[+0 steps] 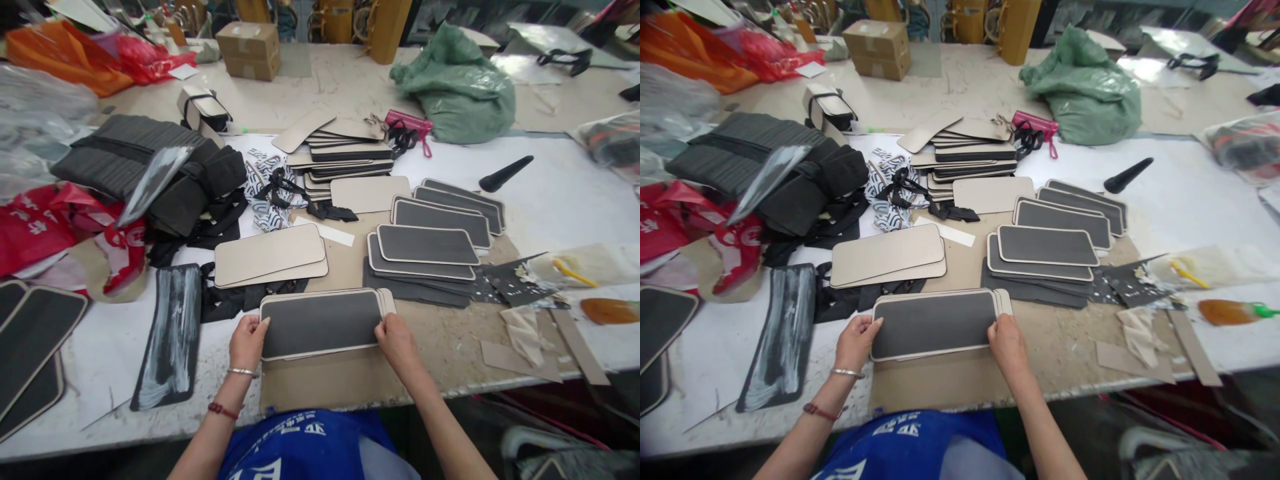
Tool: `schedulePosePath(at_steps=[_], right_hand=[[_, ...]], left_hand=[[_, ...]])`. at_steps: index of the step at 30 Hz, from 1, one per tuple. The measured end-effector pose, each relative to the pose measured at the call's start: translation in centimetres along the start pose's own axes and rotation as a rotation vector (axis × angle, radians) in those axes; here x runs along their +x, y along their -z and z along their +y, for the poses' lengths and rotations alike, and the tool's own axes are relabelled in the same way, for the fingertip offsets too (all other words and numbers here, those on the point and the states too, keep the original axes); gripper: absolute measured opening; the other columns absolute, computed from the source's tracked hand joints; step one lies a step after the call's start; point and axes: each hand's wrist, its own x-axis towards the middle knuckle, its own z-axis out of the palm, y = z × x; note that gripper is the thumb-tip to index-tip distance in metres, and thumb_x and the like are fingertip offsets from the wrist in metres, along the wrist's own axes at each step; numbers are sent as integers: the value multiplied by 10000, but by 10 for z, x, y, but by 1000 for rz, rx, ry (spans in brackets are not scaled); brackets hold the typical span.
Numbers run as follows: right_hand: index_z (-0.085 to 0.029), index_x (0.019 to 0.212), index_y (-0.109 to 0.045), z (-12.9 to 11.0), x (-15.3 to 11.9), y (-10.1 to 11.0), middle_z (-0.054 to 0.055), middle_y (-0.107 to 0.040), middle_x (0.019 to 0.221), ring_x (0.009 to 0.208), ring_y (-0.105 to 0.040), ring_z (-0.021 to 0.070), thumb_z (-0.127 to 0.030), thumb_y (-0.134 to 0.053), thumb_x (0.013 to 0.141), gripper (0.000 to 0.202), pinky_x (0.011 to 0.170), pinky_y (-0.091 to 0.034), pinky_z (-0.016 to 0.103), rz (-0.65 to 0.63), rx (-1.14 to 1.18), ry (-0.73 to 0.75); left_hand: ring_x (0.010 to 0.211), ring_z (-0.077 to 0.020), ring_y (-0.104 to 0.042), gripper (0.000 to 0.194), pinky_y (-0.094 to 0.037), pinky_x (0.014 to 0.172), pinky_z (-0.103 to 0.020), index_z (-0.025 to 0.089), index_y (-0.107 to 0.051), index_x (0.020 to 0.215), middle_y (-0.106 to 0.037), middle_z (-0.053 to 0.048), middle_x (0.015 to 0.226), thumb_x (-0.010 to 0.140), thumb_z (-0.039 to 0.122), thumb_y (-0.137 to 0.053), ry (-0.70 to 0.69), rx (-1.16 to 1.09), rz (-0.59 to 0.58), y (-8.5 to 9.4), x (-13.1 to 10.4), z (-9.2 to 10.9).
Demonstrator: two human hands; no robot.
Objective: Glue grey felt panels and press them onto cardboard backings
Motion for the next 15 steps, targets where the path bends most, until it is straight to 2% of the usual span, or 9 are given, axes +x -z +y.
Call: schedulePosePath(at_steps=[10,15], right_hand=[[-138,704,-509,2,6,-1,52,-539,688,610,-485,133,-157,-462,789,100,565,-316,236,-71,-102,11],[-139,695,-514,2,6,-1,49,-533,678,618,-488,137,-164,-472,791,108,568,-321,232,-67,-107,32]], left_hand=[[520,-127,-513,212,-388,533,-242,191,-496,616,-559,35,523,584,373,-600,12,-82,21,-4,0,1],[521,-125,-523,190,-391,529,-236,190,-502,620,-566,35,526,598,347,-607,22,-88,28,-4,2,-3]])
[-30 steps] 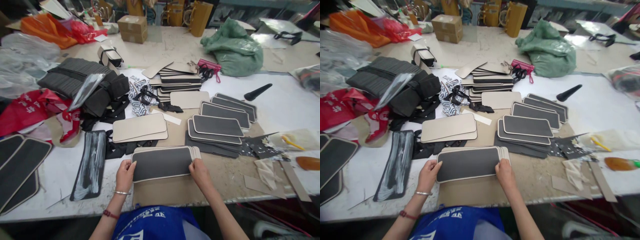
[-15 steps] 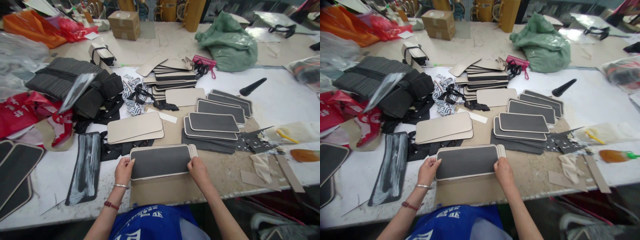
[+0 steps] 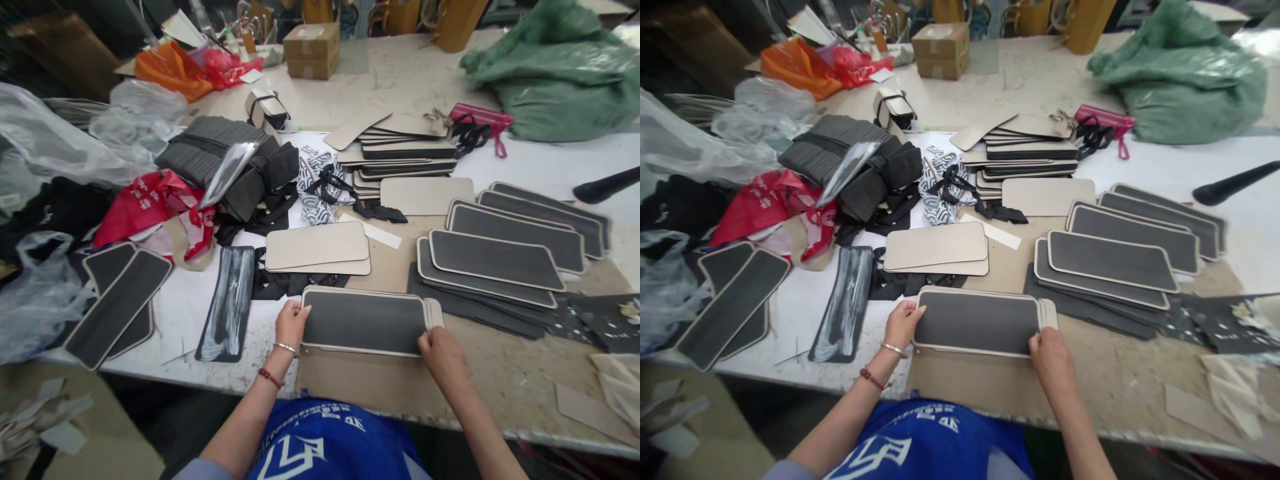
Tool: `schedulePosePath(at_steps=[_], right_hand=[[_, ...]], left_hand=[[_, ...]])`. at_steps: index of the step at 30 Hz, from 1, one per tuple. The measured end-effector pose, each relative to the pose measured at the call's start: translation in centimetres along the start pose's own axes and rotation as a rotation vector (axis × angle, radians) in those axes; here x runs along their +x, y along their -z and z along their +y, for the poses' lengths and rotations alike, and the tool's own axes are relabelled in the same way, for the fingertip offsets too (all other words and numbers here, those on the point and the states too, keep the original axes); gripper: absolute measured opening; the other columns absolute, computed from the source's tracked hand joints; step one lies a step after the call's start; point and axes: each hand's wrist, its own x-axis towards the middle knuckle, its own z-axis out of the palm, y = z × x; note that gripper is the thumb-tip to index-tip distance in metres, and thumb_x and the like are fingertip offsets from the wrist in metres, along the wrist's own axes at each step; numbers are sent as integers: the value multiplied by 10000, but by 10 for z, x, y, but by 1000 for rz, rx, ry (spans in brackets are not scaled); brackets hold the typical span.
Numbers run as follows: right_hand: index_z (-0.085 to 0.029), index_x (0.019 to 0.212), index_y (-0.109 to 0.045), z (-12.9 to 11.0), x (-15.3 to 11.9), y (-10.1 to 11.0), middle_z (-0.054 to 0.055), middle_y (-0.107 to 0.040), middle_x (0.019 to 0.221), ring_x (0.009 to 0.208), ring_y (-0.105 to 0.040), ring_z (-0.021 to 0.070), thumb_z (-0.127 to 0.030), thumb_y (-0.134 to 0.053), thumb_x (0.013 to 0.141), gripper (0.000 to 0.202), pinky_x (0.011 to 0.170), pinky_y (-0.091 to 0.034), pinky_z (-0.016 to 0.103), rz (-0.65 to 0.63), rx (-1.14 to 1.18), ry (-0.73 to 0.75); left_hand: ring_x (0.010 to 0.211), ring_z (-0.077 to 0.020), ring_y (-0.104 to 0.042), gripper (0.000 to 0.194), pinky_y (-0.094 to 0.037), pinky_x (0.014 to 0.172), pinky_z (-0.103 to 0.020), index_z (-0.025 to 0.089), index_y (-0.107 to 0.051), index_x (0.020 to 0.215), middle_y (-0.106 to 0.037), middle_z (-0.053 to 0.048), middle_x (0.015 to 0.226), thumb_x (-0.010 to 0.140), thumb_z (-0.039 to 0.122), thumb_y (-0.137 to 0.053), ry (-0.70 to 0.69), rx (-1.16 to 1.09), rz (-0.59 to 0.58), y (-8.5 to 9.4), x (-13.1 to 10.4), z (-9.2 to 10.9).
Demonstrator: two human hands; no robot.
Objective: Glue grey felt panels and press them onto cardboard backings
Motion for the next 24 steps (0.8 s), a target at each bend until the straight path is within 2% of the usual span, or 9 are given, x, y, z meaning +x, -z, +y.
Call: schedulePosePath(at_steps=[10,19,24], right_hand=[[-124,726,-532,-6,-1,7,73,-567,710,627,-502,137,-177,-470,808,117,556,-312,234,-40,-40,-59],[-108,761,-538,-9,-4,5,98,-575,741,640,-527,152,-178,-446,822,131,545,-311,249,-14,-62,-57],[-104,795,-542,-11,-6,6,106,-588,788,669,-549,158,-184,-412,838,159,555,-321,254,-8,-31,-76]], left_hand=[[552,-132,-531,194,-380,534,-235,185,-524,628,-564,28,546,609,358,-608,-10,34,-15,-1,4,-4],[501,-117,-453,181,-322,514,-230,198,-478,594,-492,52,500,666,351,-540,-55,162,19,-2,-3,8],[533,-134,-457,159,-319,546,-242,203,-489,596,-487,44,512,683,334,-508,-69,223,20,-3,-6,13]])
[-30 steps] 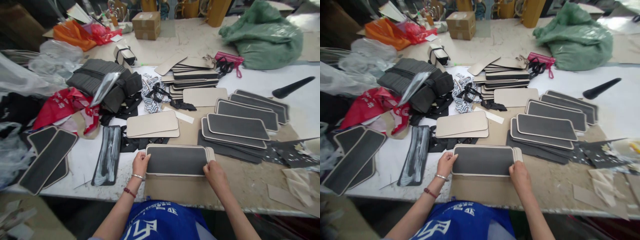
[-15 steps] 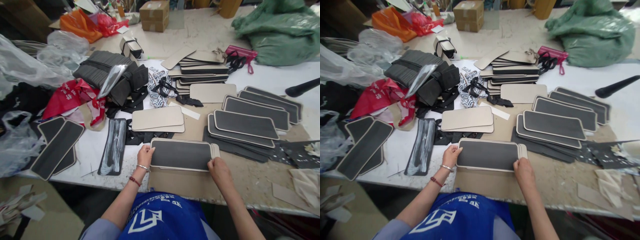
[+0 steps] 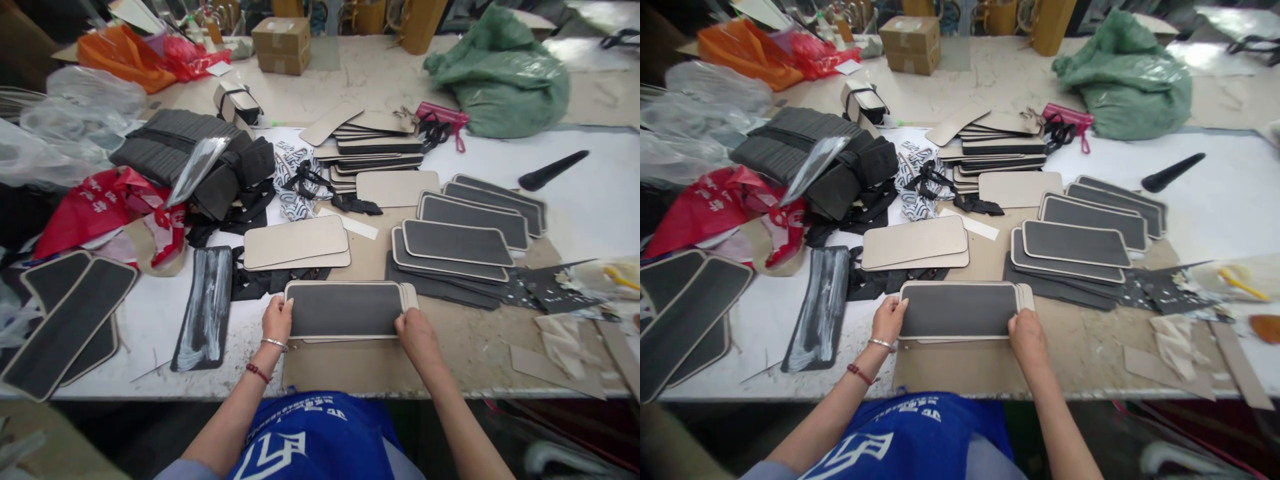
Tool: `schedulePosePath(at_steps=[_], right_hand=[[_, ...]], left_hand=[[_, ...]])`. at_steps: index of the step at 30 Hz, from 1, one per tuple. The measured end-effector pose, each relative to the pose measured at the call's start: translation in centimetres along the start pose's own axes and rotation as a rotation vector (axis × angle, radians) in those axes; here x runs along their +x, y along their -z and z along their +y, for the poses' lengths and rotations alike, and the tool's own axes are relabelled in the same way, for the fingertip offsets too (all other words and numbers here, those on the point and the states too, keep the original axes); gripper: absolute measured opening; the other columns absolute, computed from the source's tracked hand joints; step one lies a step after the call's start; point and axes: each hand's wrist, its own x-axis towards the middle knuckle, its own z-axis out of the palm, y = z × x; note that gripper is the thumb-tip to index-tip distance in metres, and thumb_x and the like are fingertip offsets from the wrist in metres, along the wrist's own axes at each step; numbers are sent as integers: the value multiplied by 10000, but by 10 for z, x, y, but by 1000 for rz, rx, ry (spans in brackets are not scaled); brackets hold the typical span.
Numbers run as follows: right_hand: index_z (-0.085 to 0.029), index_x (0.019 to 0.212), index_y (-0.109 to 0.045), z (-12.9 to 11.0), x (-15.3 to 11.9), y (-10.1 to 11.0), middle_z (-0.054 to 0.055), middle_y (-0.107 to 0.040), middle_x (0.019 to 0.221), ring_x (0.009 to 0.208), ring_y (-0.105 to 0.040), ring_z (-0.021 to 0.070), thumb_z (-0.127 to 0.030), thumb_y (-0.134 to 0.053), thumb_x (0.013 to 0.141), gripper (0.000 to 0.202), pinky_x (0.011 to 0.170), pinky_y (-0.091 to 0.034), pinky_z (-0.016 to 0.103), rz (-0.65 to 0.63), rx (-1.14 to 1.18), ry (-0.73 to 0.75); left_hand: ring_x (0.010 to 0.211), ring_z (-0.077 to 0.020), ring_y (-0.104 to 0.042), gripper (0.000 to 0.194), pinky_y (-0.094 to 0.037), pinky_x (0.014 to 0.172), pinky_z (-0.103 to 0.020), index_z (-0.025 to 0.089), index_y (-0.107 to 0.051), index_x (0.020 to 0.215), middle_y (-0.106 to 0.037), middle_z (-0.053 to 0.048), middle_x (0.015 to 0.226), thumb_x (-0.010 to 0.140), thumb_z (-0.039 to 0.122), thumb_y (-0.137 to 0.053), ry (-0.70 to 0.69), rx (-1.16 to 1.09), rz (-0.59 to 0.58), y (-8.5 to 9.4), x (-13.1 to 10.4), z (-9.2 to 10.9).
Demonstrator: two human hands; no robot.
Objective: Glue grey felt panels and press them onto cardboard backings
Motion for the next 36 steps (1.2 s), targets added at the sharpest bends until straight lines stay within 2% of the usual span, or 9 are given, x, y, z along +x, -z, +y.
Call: schedulePosePath(at_steps=[7,11,14,16,18,22,24,27,36], right_hand=[[-107,814,-552,-5,0,0,101,-591,798,699,-566,157,-175,-417,829,152,579,-347,247,-4,29,-90],[-122,825,-555,-2,-2,9,105,-593,828,715,-567,167,-206,-433,833,148,589,-371,254,-13,35,-124],[-118,882,-564,-12,-7,18,148,-586,905,845,-558,231,-251,-450,839,180,665,-415,305,81,31,-113],[-99,996,-560,-34,-13,19,187,-565,1039,1001,-510,270,-266,-448,848,250,786,-420,361,172,96,9],[-82,1167,-493,-67,-19,13,197,-484,1224,1168,-401,279,-299,-449,854,383,920,-368,402,218,218,233],[-70,1340,-305,-127,-28,-10,147,-270,1418,1328,-142,244,-471,-472,822,676,1064,-223,405,143,373,756],[-68,1355,-273,-137,-28,-20,131,-232,1436,1337,-107,219,-517,-421,836,702,1086,-184,386,94,377,884],[-59,1365,-242,-130,-24,-27,126,-204,1444,1340,-87,212,-517,-375,857,697,1096,-157,384,87,364,854],[-70,1396,-140,-77,-4,-34,147,-178,1446,1338,-87,244,-341,-418,857,664,1072,-167,459,162,335,415]], left_hand=[[522,-146,-470,191,-320,537,-246,207,-487,583,-507,37,504,669,377,-502,3,59,-35,1,3,0],[512,-145,-473,200,-315,523,-245,211,-505,587,-510,39,494,662,396,-504,-1,111,-16,1,4,-1],[520,-152,-486,208,-327,528,-249,212,-521,597,-524,36,495,658,410,-503,7,108,-8,1,4,-2],[529,-155,-496,215,-340,534,-253,210,-528,603,-542,30,510,649,419,-506,8,93,-16,2,4,-2],[525,-155,-496,227,-345,529,-254,208,-530,597,-547,29,510,640,430,-507,-1,86,-22,2,4,-3],[492,-149,-477,260,-349,511,-256,209,-517,581,-520,37,472,633,463,-496,-33,81,-24,2,5,-6],[495,-150,-479,271,-361,519,-261,208,-524,596,-524,36,480,628,474,-488,-30,78,-32,2,6,-8],[507,-158,-490,292,-373,525,-267,203,-543,622,-539,29,495,615,491,-491,24,85,-39,2,6,-10],[551,-157,-517,364,-404,542,-260,198,-575,693,-566,31,542,599,548,-547,85,5,-57,3,7,-18]])
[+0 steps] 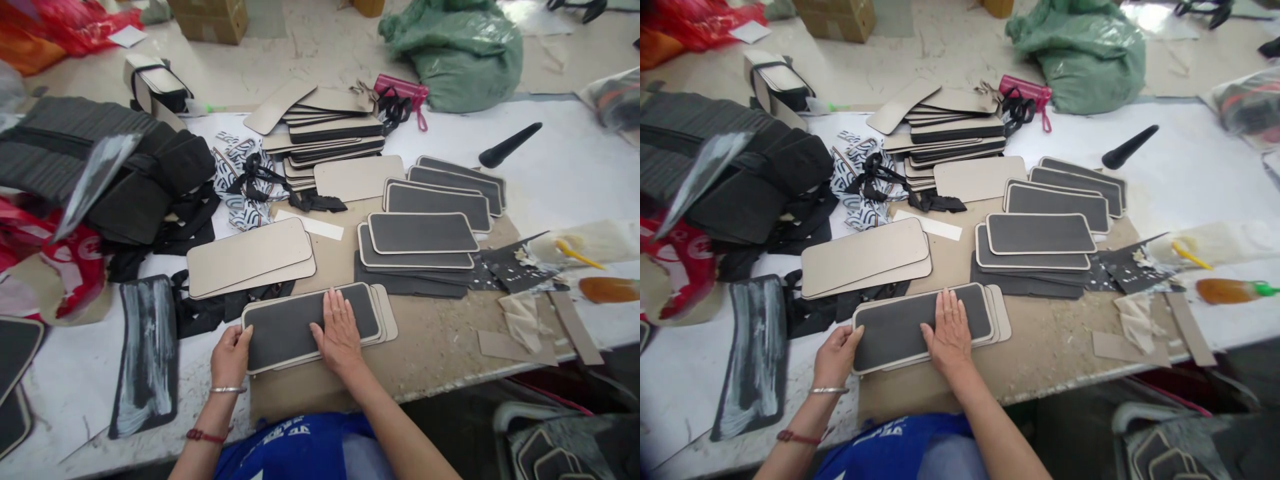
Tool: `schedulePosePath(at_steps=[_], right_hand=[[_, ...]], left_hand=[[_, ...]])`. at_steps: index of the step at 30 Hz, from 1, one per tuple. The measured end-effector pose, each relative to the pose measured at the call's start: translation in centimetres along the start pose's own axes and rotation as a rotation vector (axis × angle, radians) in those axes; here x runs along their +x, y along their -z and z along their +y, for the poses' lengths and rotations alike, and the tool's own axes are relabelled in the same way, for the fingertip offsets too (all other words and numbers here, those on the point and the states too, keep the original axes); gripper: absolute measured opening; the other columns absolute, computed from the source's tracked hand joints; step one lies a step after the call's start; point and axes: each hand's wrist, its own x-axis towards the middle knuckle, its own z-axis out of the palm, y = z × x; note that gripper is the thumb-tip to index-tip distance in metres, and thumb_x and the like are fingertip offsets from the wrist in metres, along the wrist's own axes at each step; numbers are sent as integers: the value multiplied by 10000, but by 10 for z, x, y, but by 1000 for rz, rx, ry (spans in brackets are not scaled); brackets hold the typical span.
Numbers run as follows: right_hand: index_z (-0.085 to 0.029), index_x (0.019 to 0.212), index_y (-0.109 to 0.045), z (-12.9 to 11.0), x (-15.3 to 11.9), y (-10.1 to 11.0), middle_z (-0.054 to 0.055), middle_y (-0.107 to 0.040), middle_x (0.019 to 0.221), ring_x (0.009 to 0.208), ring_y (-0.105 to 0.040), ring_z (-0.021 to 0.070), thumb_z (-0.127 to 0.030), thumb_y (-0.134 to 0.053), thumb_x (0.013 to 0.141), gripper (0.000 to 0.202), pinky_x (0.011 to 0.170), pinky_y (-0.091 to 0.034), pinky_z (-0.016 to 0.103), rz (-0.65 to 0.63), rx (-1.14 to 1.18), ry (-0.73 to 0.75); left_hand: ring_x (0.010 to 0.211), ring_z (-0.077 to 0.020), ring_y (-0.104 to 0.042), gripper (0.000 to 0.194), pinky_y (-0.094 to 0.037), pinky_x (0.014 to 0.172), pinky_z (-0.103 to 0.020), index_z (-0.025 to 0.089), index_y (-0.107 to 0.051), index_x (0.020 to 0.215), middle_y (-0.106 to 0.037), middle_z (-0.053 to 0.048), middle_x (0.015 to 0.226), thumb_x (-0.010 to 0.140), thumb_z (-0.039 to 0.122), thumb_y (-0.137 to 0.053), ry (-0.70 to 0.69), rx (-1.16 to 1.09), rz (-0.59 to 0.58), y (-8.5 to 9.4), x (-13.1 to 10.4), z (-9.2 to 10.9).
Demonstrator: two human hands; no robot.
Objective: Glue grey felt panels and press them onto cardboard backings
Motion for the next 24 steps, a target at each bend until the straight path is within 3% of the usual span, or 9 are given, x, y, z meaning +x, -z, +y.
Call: schedulePosePath(at_steps=[3,7,12,16,20,24], right_hand=[[-78,1400,-121,19,1,6,151,-202,1440,1336,-98,249,-341,-392,866,654,1062,-166,466,41,-50,-82],[-57,1391,-140,37,2,13,175,-222,1429,1329,-128,261,-389,-377,872,661,1054,-164,463,91,-116,-81],[-48,1384,-145,37,3,13,195,-217,1424,1321,-133,286,-403,-389,861,677,1044,-146,511,116,-119,-66],[-46,1357,-217,43,1,17,188,-260,1407,1318,-149,262,-364,-342,883,584,1044,-182,481,150,-31,-45],[-61,1228,-425,72,-8,36,180,-499,1206,1136,-430,225,-355,-250,898,475,935,-357,379,206,151,-244],[-118,968,-610,93,-15,54,134,-621,912,861,-553,215,-410,-280,856,455,808,-418,340,50,214,-355]], left_hand=[[551,-159,-520,398,-409,544,-265,195,-571,694,-564,29,544,577,575,-555,32,-28,-7,0,-1,2],[577,-164,-529,419,-417,571,-276,188,-575,711,-584,17,578,557,576,-561,76,-71,-22,-1,-1,4],[586,-152,-526,359,-410,563,-256,188,-573,705,-584,21,584,597,530,-560,39,-75,-9,-2,-3,4],[564,-138,-514,317,-395,539,-240,190,-561,666,-560,31,552,620,504,-552,13,-74,0,-2,-3,5],[559,-135,-509,297,-388,536,-237,185,-560,663,-569,27,558,625,480,-552,5,-122,-20,-1,-1,3],[548,-131,-503,294,-381,531,-232,182,-551,647,-554,35,535,615,474,-562,8,-162,-13,-3,1,1]])
